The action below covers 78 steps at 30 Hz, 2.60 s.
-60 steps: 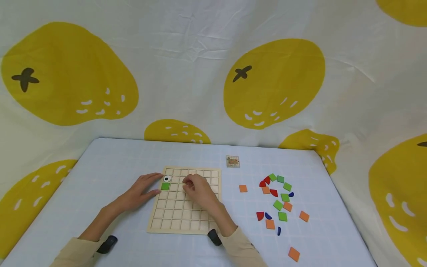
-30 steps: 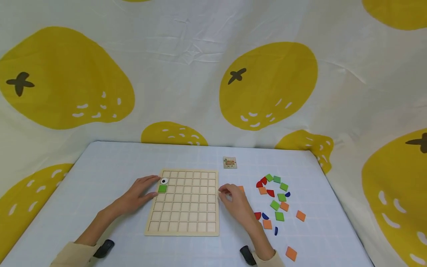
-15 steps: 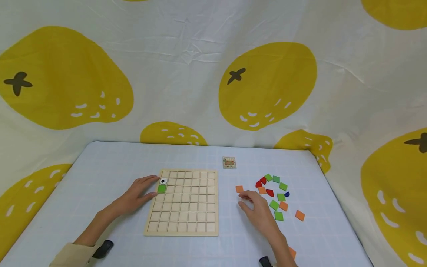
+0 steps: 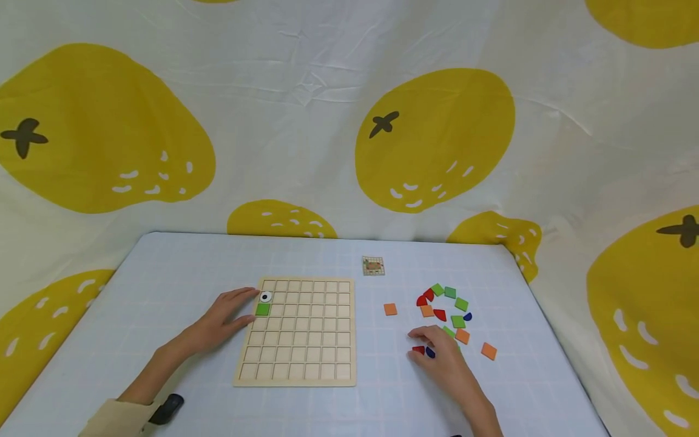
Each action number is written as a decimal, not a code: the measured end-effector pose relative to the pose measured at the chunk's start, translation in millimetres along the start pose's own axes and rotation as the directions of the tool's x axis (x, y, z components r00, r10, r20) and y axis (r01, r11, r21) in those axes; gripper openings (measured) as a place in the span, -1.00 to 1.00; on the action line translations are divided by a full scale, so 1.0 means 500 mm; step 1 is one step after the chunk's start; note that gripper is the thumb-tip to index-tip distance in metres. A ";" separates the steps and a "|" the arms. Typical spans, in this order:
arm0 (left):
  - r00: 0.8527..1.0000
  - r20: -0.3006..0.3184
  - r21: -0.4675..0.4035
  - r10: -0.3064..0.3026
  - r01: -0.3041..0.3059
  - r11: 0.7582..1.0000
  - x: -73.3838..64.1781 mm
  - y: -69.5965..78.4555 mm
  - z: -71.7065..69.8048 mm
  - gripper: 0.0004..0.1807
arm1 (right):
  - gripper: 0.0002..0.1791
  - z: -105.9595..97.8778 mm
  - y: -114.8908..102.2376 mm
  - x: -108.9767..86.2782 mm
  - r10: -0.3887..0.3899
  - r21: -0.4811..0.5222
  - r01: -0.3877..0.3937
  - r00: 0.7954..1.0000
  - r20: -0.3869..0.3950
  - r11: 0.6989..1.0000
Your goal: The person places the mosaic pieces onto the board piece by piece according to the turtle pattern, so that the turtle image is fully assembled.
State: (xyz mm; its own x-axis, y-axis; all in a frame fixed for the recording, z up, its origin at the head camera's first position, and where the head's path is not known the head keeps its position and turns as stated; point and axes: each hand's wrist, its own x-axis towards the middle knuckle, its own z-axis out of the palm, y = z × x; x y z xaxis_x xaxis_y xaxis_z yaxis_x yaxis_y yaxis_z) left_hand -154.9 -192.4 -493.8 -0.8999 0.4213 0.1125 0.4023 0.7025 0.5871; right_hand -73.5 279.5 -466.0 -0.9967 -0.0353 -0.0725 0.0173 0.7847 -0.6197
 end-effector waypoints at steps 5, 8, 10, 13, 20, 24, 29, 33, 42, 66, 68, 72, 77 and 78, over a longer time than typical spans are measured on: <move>1.000 0.000 -0.002 0.002 -0.002 1.000 -0.001 0.001 -0.002 -0.37 | -0.61 -0.003 0.008 -0.006 0.034 0.017 -0.034 0.999 0.024 0.999; 1.000 -0.002 -0.004 0.004 -0.004 1.000 -0.002 0.002 -0.003 -0.37 | -0.62 -0.003 0.013 -0.006 0.039 0.019 -0.040 0.999 0.038 0.999; 1.000 -0.002 -0.009 0.006 -0.006 1.000 -0.002 0.002 -0.002 -0.37 | -0.64 -0.002 0.015 -0.005 0.037 0.017 -0.038 0.998 0.045 0.999; 1.000 0.000 -0.014 0.008 -0.008 1.000 -0.002 0.000 0.000 -0.36 | -0.66 -0.002 0.017 -0.005 0.016 0.004 -0.017 0.999 0.048 1.000; 1.000 0.007 -0.020 0.004 -0.004 1.000 -0.001 -0.005 0.003 -0.36 | -0.66 0.000 0.011 -0.002 -0.078 0.003 0.078 0.997 0.025 0.997; 1.000 -0.003 -0.017 0.009 -0.009 1.000 -0.001 -0.007 0.004 -0.36 | -0.63 0.006 0.008 0.003 -0.135 0.025 0.134 0.991 0.024 0.991; 1.000 -0.007 -0.023 0.015 -0.015 1.000 -0.002 -0.007 0.003 -0.37 | -0.64 0.017 0.001 0.013 -0.134 0.048 0.134 0.991 0.010 0.990; 1.000 -0.009 -0.021 0.022 -0.022 1.000 -0.002 -0.009 0.004 -0.37 | -0.68 0.025 -0.013 0.027 -0.075 0.053 0.075 0.997 -0.004 0.996; 1.000 -0.006 -0.023 0.013 -0.013 1.000 -0.003 -0.007 0.005 -0.36 | -0.74 0.041 -0.043 0.057 -0.103 0.063 0.107 0.992 -0.066 0.992; 1.000 -0.007 -0.018 0.021 -0.021 1.000 -0.007 -0.004 0.003 -0.36 | -0.72 0.107 -0.131 0.143 -0.288 0.195 0.314 0.946 -0.150 0.929; 1.000 -0.006 -0.020 0.019 -0.019 1.000 -0.006 -0.003 0.003 -0.36 | -0.74 0.112 -0.141 0.150 -0.277 0.219 0.302 0.951 -0.137 0.928; 1.000 -0.003 -0.023 0.017 -0.017 1.000 -0.004 -0.002 0.003 -0.36 | -0.77 0.126 -0.157 0.161 -0.287 0.240 0.311 0.949 -0.129 0.920; 1.000 -0.002 -0.018 0.017 -0.017 1.000 -0.001 -0.004 0.004 -0.36 | -0.78 0.145 -0.178 0.174 -0.356 0.263 0.381 0.924 -0.139 0.886; 1.000 -0.002 -0.019 0.017 -0.017 1.000 -0.001 -0.004 0.005 -0.36 | -0.78 0.148 -0.182 0.177 -0.368 0.273 0.391 0.920 -0.135 0.879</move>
State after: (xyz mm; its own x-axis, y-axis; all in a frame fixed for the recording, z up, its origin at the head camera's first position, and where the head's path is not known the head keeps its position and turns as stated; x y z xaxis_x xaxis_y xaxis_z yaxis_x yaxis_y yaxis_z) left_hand -155.0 -192.5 -496.8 -0.8933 0.4321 0.1238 0.4142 0.6842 0.6002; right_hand -157.6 159.0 -473.8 -0.9341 -0.2372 0.2667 -0.3532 0.5073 -0.7861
